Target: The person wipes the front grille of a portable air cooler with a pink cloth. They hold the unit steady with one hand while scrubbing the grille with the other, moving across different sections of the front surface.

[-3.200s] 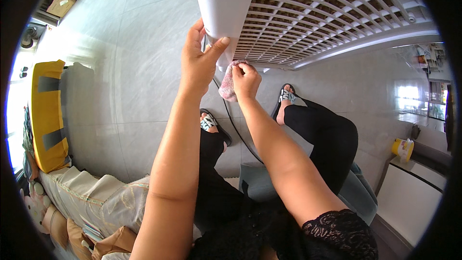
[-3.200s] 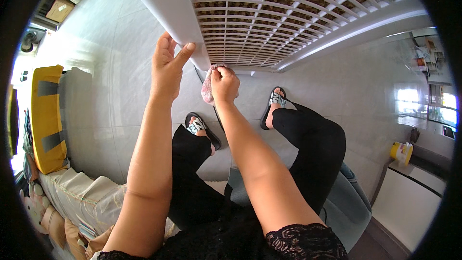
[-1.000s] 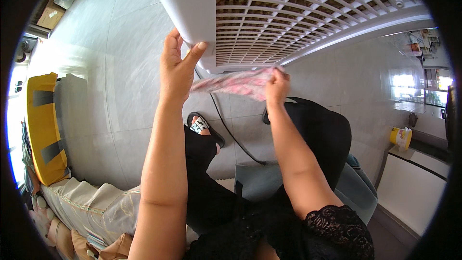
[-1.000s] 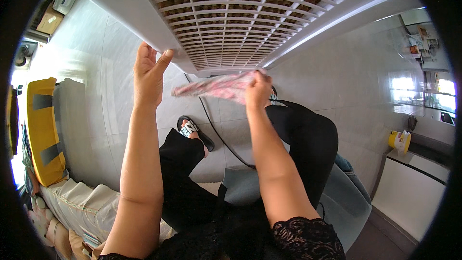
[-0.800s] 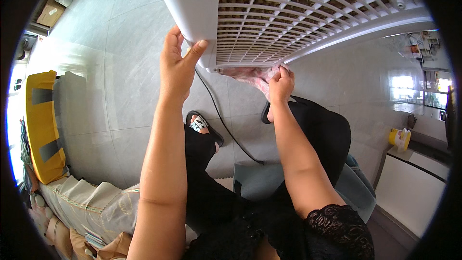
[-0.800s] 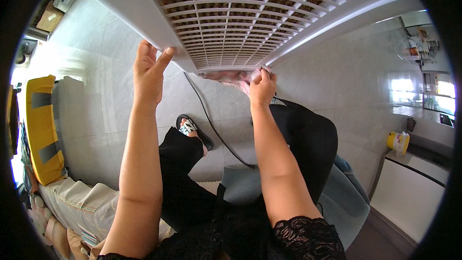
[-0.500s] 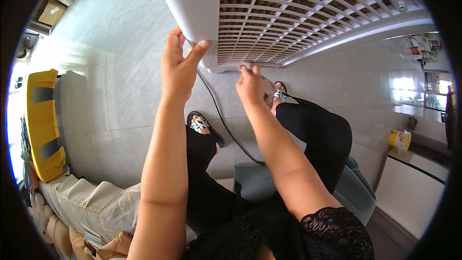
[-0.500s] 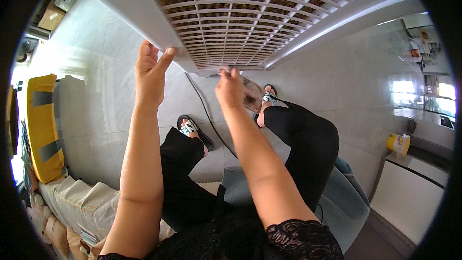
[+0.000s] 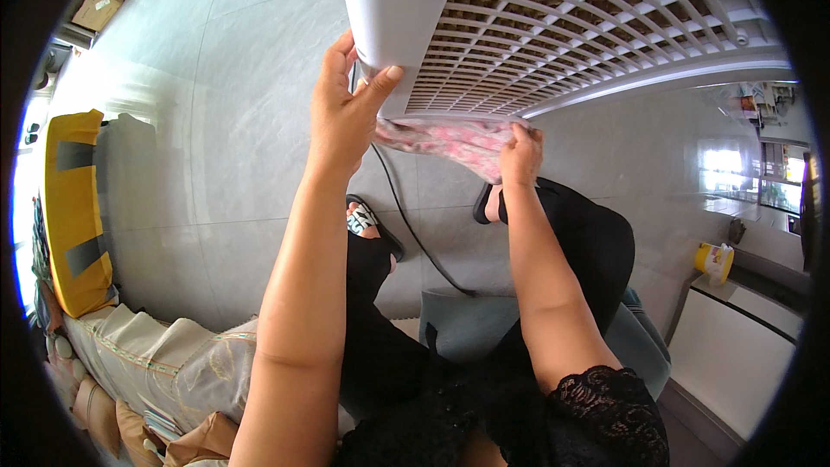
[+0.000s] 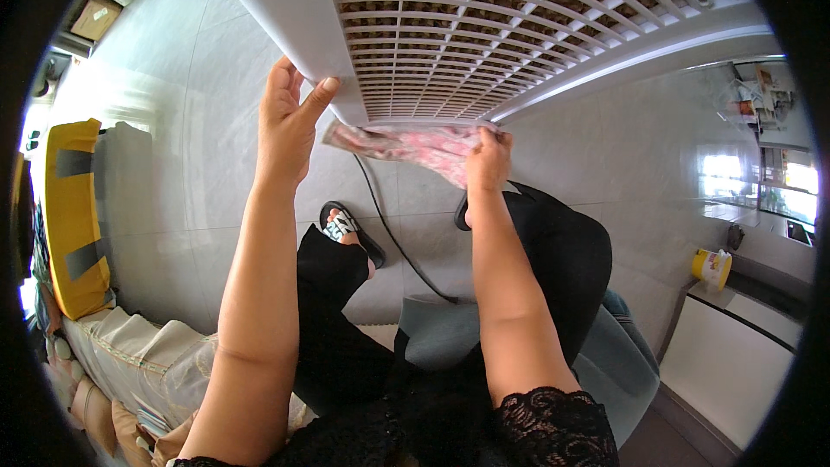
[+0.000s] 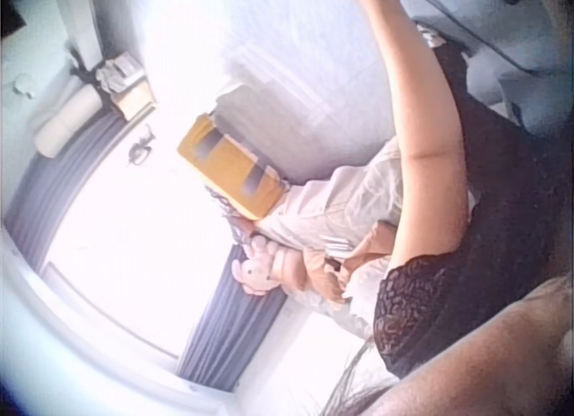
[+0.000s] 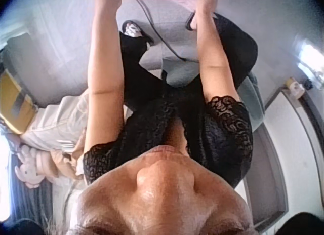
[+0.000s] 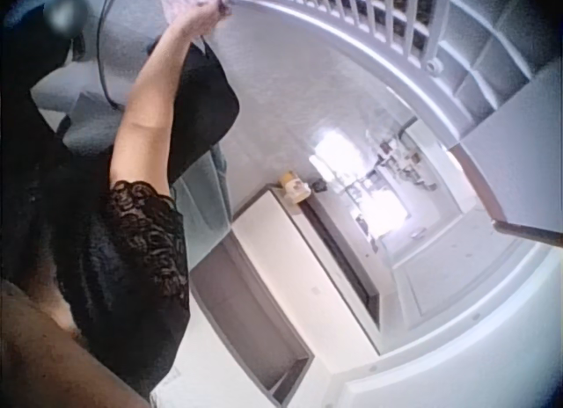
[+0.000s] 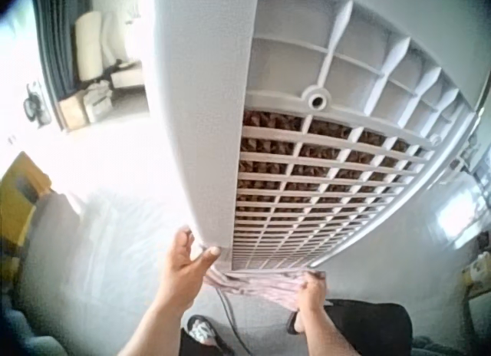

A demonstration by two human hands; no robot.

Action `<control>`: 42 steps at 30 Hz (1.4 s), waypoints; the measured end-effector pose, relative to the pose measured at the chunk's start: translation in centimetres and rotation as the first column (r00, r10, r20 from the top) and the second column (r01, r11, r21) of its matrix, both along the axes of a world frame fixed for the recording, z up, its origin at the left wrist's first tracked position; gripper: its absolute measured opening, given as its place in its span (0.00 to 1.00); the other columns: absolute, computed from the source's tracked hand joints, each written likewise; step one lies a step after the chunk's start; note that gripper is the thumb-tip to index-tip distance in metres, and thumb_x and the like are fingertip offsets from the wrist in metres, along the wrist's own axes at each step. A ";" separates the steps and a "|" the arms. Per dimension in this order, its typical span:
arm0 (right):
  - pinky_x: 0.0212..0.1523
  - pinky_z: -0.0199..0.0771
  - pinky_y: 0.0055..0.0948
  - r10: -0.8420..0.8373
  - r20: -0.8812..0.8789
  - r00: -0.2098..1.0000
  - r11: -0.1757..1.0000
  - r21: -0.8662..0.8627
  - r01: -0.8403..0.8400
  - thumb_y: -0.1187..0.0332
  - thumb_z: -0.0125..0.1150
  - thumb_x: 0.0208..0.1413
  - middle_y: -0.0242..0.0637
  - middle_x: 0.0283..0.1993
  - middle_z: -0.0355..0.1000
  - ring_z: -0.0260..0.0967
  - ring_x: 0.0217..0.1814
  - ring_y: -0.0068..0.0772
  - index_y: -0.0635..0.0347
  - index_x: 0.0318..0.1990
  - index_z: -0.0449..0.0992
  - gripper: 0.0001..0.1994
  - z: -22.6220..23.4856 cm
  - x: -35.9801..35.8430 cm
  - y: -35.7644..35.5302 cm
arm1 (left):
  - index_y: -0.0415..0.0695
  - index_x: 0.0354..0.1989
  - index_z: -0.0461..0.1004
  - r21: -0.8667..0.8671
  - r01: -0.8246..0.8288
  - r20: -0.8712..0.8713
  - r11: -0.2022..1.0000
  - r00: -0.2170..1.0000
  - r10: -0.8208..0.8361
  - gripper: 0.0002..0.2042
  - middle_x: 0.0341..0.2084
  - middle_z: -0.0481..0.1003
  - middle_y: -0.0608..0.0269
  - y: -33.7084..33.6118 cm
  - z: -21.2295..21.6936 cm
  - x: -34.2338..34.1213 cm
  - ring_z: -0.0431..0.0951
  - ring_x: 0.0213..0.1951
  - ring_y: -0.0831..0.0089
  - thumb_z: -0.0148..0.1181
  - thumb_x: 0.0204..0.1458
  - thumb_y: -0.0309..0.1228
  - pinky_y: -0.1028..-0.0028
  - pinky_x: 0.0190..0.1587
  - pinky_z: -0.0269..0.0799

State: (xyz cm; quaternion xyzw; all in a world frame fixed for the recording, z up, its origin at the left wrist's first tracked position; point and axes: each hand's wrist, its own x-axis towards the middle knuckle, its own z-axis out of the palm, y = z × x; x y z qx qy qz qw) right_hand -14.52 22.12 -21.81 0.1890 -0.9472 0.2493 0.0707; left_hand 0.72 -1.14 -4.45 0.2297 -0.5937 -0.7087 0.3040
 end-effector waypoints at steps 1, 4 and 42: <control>0.45 0.73 0.42 -0.051 0.014 0.999 0.997 0.054 0.050 0.76 0.57 0.46 0.47 0.41 0.72 0.70 0.46 0.51 0.54 0.42 0.80 0.14 0.4 -0.3 0.3 | 0.37 0.61 0.59 -0.006 -0.002 0.005 1.000 1.000 0.002 0.27 0.59 0.64 0.50 0.0 -0.1 0.1 0.63 0.62 0.65 0.63 0.54 0.26 0.61 0.63 0.63; 0.43 0.73 0.43 -0.029 -0.040 0.999 0.996 0.088 0.032 0.75 0.58 0.47 0.47 0.41 0.72 0.70 0.44 0.51 0.53 0.44 0.79 0.15 0.0 0.8 -0.7 | 0.38 0.62 0.58 -0.005 0.001 0.008 1.000 1.000 -0.001 0.28 0.60 0.64 0.50 0.0 -0.3 -0.2 0.64 0.61 0.65 0.62 0.54 0.26 0.60 0.63 0.62; 0.42 0.74 0.46 -0.064 0.030 0.998 0.997 0.039 0.063 0.73 0.53 0.53 0.49 0.45 0.69 0.71 0.44 0.55 0.56 0.45 0.75 0.12 1.5 0.5 -1.1 | 0.37 0.61 0.58 -0.041 -0.001 0.070 0.999 0.998 0.004 0.27 0.60 0.64 0.52 0.2 0.1 -0.1 0.64 0.62 0.67 0.62 0.56 0.28 0.57 0.65 0.59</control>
